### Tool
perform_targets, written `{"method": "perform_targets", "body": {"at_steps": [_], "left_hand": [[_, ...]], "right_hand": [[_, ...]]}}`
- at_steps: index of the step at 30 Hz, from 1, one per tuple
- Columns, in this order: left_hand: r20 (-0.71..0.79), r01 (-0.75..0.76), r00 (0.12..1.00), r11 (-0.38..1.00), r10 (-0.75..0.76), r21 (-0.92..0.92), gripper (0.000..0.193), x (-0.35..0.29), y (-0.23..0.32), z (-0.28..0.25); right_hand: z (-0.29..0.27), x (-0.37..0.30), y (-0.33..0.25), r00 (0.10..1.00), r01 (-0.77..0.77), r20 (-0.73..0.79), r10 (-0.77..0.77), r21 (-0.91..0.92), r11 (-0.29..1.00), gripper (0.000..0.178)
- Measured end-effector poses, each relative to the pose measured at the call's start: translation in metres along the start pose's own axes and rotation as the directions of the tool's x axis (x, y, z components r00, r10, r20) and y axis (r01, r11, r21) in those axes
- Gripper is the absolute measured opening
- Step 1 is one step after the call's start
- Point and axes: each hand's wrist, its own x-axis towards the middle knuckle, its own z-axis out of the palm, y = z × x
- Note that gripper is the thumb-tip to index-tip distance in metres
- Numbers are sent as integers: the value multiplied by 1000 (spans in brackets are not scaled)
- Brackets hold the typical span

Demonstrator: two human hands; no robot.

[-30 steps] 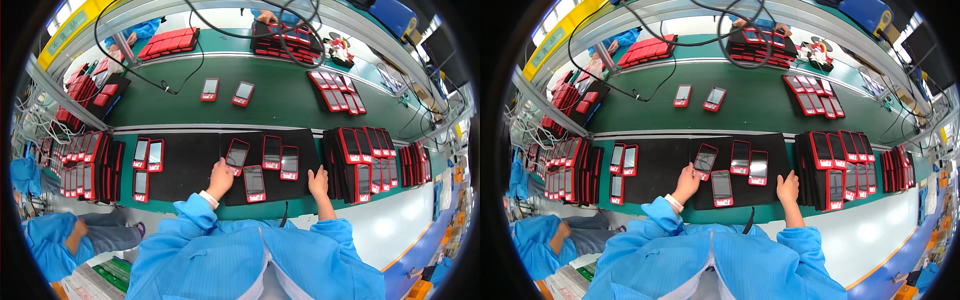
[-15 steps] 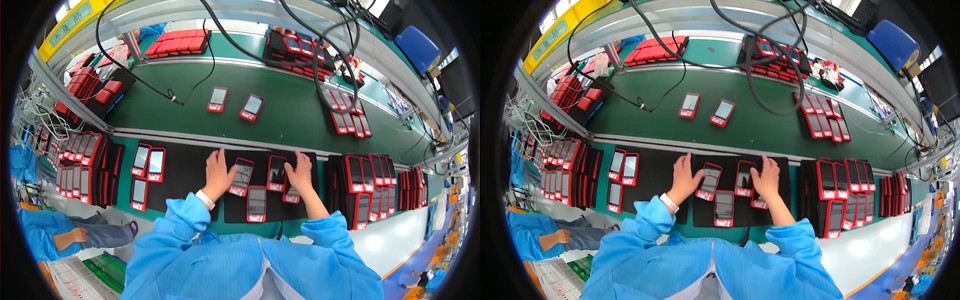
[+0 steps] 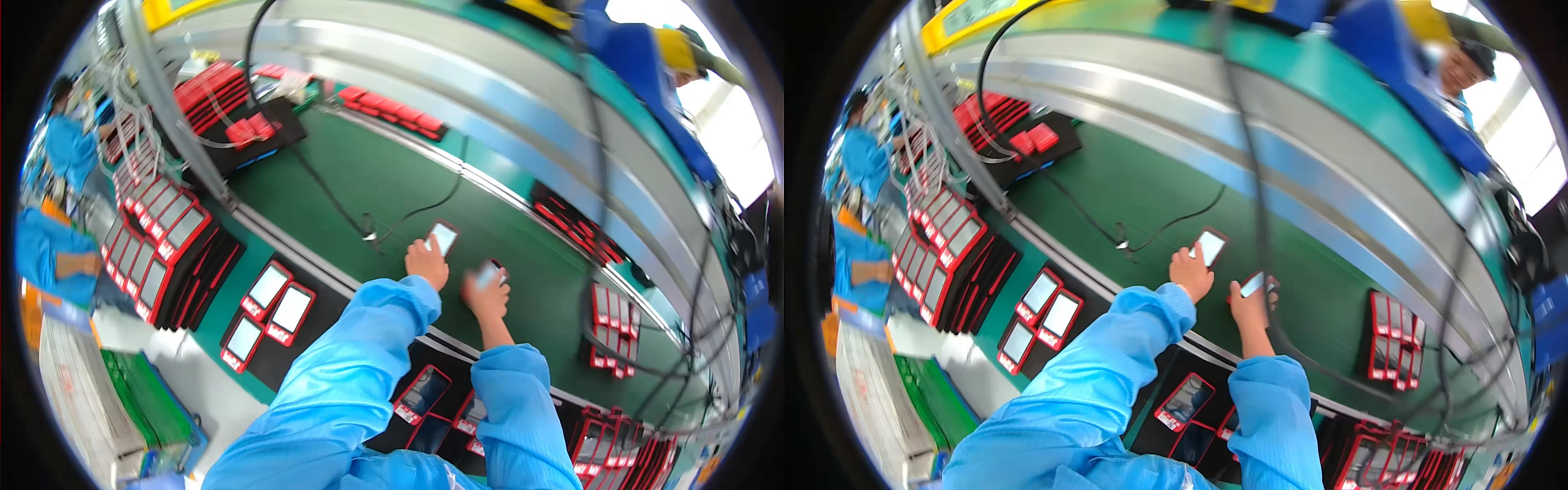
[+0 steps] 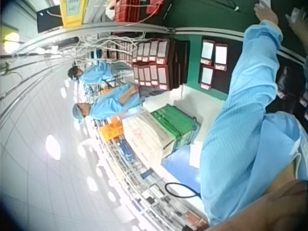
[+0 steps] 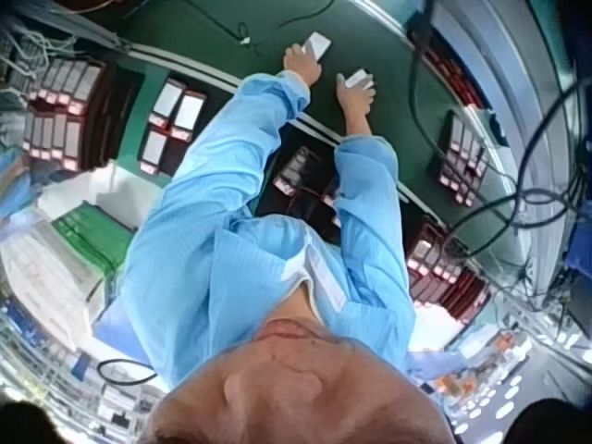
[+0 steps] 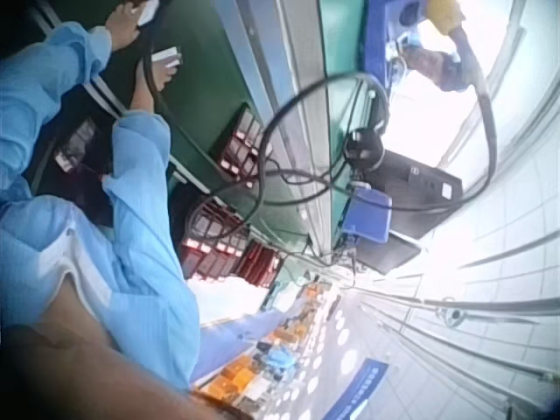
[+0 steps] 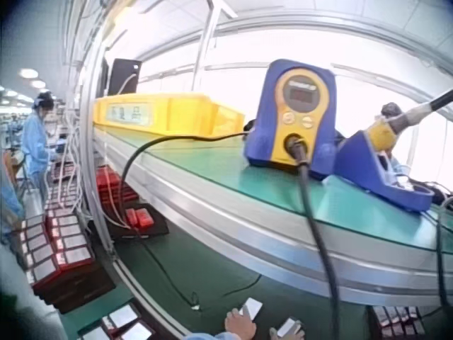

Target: The person tests handheld electronic devices by picking them up by hand, viewing their screens, tapping on them, and sorting them onto stacks on the workbench.

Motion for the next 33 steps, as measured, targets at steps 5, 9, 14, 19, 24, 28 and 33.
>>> {"method": "perform_targets", "body": {"at_steps": [5, 9, 14, 19, 24, 28, 33], "left_hand": [[-105, -97, 991, 980, 80, -172, 65, -15, -33, -19], [-96, -185, 981, 949, 166, -254, 62, -96, -89, -94], [-63, -70, 996, 997, 68, -40, 58, -195, -149, -154], [-132, -60, 988, 991, 76, 117, 54, -201, -168, -157], [-145, -85, 985, 995, 90, 44, 51, -186, -141, -176], [40, -262, 956, 904, 292, -338, 46, -208, -92, -158], [220, -312, 906, 921, 362, -233, 63, -244, -33, -100]], "right_hand": [[1, 5, -5, 997, -26, 75, 17, 123, 992, 91], [-1, -66, -11, 877, 148, 288, -383, 597, 788, 95], [23, -186, -33, 806, 430, 311, -504, 280, 859, 92], [55, -225, -41, 739, 609, 150, -657, 269, 746, 75], [21, -229, -16, 712, 675, 81, -698, 193, 712, 53], [-19, -210, 64, 864, 503, -145, -482, 202, 841, 42], [-33, -216, 172, 996, 81, -30, -80, 31, 996, 49]]}}
